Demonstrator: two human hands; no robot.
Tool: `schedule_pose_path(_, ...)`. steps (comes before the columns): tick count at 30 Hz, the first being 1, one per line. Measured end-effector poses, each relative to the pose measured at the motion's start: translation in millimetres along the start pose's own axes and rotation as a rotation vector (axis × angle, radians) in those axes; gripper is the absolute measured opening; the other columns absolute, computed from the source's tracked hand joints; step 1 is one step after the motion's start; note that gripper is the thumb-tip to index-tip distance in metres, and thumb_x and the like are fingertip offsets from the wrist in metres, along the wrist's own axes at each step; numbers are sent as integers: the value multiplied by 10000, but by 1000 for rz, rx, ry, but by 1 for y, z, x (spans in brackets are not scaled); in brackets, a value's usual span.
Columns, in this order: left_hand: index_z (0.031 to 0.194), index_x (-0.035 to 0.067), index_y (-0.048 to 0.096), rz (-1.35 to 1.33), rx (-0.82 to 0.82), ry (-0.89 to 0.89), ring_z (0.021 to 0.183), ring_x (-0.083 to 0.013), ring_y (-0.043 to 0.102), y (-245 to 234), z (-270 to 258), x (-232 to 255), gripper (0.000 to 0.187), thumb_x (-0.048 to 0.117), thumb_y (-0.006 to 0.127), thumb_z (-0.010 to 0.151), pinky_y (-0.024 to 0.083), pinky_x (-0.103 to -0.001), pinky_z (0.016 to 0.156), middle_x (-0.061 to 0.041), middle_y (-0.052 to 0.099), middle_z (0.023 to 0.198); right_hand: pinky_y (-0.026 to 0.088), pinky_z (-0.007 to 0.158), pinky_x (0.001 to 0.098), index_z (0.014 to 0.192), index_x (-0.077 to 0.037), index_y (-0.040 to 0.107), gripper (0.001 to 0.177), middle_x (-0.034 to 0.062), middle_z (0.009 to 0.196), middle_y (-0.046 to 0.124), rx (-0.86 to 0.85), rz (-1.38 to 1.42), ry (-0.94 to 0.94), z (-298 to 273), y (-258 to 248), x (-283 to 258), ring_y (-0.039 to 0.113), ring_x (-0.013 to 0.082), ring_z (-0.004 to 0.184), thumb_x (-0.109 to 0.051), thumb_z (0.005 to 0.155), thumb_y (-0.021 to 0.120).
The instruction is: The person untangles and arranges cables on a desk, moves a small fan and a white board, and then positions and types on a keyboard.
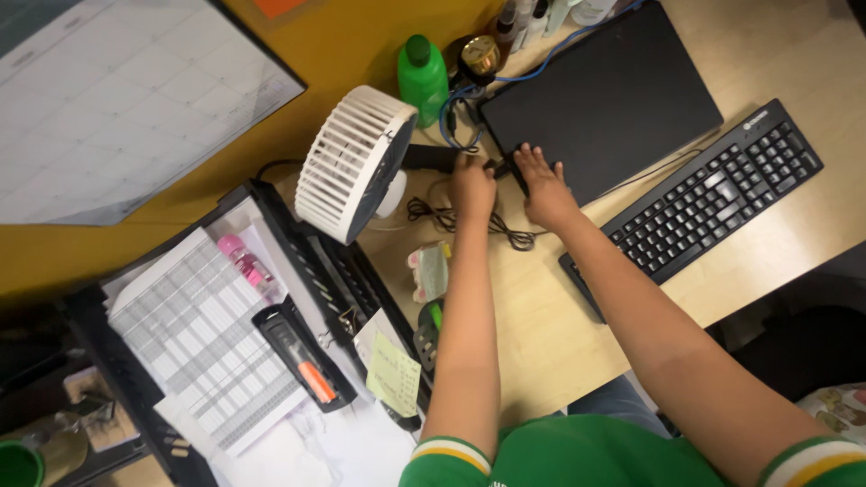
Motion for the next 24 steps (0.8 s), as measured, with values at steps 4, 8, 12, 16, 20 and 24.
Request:
schedule_pose_path(4, 953, 89, 755, 14, -49, -68, 936, -388, 692, -1, -22, -2, 162, 234, 700, 905, 551, -486, 809, -165, 711, 1035, 164, 1238, 602, 1604, -81, 284, 988, 124, 1707, 201, 15, 27, -8, 0, 2, 5, 163, 313, 1581, 110, 695, 623)
schedule_pose_path(8, 948, 100, 763, 8, -129, -240, 863, -391, 707, 11, -39, -16, 199, 273, 663, 956, 549, -508, 769, -164, 737, 888, 170, 1233, 605, 1597, -74, 288, 990, 139, 1703, 196, 13, 23, -20, 1, 5, 9, 150, 327, 1578, 115, 683, 620)
schedule_pose_path(12, 998, 98, 735, -135, -101, -251, 842, -388, 717, 26, -42, -22, 160, 219, 655, 929, 558, -496, 755, -170, 743, 877, 183, 1238, 593, 1602, -93, 296, 988, 124, 1712, 196, -15, 8, 14, 1, 7, 10, 145, 317, 1582, 124, 696, 622)
schedule_pose_path(16, 1067, 89, 683, -182, -100, -247, 878, -367, 732, 50, -46, -32, 210, 143, 640, 868, 571, -472, 786, -156, 757, 902, 182, 1241, 584, 1596, -89, 297, 996, 126, 1712, 182, -28, -10, 29, 0, 6, 8, 133, 310, 1584, 131, 683, 628)
schedule_pose_path(20, 1060, 105, 703, -127, -119, -245, 908, -357, 739, 59, -47, -26, 203, 128, 642, 867, 581, -458, 836, -153, 762, 917, 177, 1241, 587, 1603, -84, 291, 997, 129, 1713, 179, -26, -29, 27, -1, 4, 4, 127, 312, 1585, 130, 686, 622)
schedule_pose_path(24, 1050, 105, 707, -136, -138, -313, 916, -355, 735, 52, -45, -23, 199, 121, 613, 876, 575, -465, 817, -136, 769, 943, 169, 1239, 590, 1598, -85, 291, 1003, 134, 1710, 178, -34, -20, 33, -3, 3, 2, 129, 316, 1584, 125, 675, 622)
Point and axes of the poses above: each hand's wrist, its own z-axis towards the middle knuckle, its own y-axis out of the palm, x = y × z, the point moved 9 cm from there along z, towards the middle knuckle
